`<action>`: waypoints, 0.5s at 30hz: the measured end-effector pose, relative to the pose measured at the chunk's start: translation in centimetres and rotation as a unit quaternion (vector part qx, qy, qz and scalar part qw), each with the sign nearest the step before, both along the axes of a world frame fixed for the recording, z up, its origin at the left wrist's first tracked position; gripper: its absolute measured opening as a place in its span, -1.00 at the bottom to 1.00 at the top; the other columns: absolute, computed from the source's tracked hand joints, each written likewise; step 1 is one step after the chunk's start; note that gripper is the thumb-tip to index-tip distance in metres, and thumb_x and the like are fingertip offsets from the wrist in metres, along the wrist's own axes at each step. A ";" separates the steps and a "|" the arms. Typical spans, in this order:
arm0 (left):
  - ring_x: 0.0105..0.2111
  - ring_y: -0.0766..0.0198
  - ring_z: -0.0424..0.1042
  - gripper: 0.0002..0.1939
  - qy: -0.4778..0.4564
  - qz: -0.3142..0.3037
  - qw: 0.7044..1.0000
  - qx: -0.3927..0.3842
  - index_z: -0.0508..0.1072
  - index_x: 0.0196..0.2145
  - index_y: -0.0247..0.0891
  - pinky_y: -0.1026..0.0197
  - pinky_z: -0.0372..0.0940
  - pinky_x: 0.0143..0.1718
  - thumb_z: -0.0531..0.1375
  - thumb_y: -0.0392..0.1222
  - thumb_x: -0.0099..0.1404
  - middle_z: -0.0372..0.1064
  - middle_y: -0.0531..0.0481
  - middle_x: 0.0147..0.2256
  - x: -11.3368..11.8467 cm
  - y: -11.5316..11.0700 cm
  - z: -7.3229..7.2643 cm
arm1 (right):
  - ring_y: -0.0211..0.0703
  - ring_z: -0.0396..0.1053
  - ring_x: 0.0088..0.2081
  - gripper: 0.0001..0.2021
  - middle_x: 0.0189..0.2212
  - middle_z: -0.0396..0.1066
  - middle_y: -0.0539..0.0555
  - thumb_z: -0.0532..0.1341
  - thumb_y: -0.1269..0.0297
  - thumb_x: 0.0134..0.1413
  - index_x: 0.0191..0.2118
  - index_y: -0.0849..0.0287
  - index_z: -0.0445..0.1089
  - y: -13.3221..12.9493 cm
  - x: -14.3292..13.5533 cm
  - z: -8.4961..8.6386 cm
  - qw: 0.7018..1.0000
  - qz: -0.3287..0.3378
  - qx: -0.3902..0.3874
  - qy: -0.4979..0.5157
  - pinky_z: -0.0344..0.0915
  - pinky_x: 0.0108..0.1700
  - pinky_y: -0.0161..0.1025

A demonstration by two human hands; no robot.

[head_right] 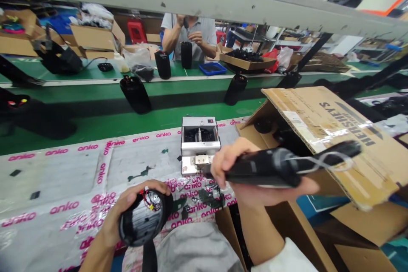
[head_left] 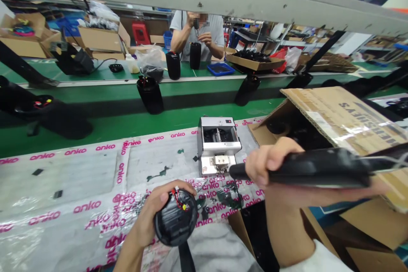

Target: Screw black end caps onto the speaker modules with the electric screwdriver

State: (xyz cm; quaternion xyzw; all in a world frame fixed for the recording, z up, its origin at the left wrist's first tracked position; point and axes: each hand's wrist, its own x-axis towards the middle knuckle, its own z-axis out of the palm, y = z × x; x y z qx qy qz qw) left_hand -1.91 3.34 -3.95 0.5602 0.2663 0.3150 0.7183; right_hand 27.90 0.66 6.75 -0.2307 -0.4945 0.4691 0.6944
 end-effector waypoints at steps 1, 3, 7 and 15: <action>0.02 -0.16 0.57 -0.35 0.003 0.000 1.000 0.006 0.68 -0.01 -0.32 0.05 0.35 0.09 0.01 0.27 0.57 0.66 -0.27 0.00 0.0 0.0 0.1 | -0.19 0.32 -0.66 -0.23 -0.59 0.46 0.05 0.30 -0.59 0.04 -0.23 0.14 0.67 0.4 -0.8 -0.5 1.000 -0.015 0.022 -0.016 0.22 -0.62 -0.27; 0.01 -0.16 0.58 -0.34 0.006 -0.003 1.000 0.010 0.68 -0.02 -0.33 0.04 0.34 0.11 -0.01 0.27 0.58 0.66 -0.28 -0.01 0.1 0.0 0.3 | -0.17 0.32 -0.66 -0.23 -0.57 0.48 0.07 0.27 -0.59 0.07 -0.22 0.14 0.68 0.9 -2.1 -2.1 0.998 -0.056 0.014 -0.034 0.19 -0.62 -0.26; -0.03 -0.13 0.59 -0.34 0.003 -0.010 1.000 0.011 0.69 -0.03 -0.34 0.05 0.34 0.08 0.00 0.26 0.59 0.66 -0.26 -0.03 0.4 0.0 0.8 | -0.13 0.32 -0.67 -0.12 -0.59 0.50 0.09 0.18 -0.72 -0.02 -0.27 0.14 0.65 1.0 -2.9 -4.6 0.989 -0.124 -0.063 -0.047 0.18 -0.65 -0.24; -0.02 -0.08 0.59 -0.36 0.005 -0.007 0.999 0.044 0.69 -0.02 -0.32 0.08 0.32 0.10 -0.02 0.22 0.64 0.67 -0.22 -0.03 0.5 0.1 1.3 | -0.33 0.17 -0.79 -0.28 -0.74 0.31 -0.06 0.25 -0.57 0.13 -0.33 0.09 0.65 0.0 -0.8 1.2 0.995 -0.006 -0.087 -0.039 0.09 -0.71 -0.36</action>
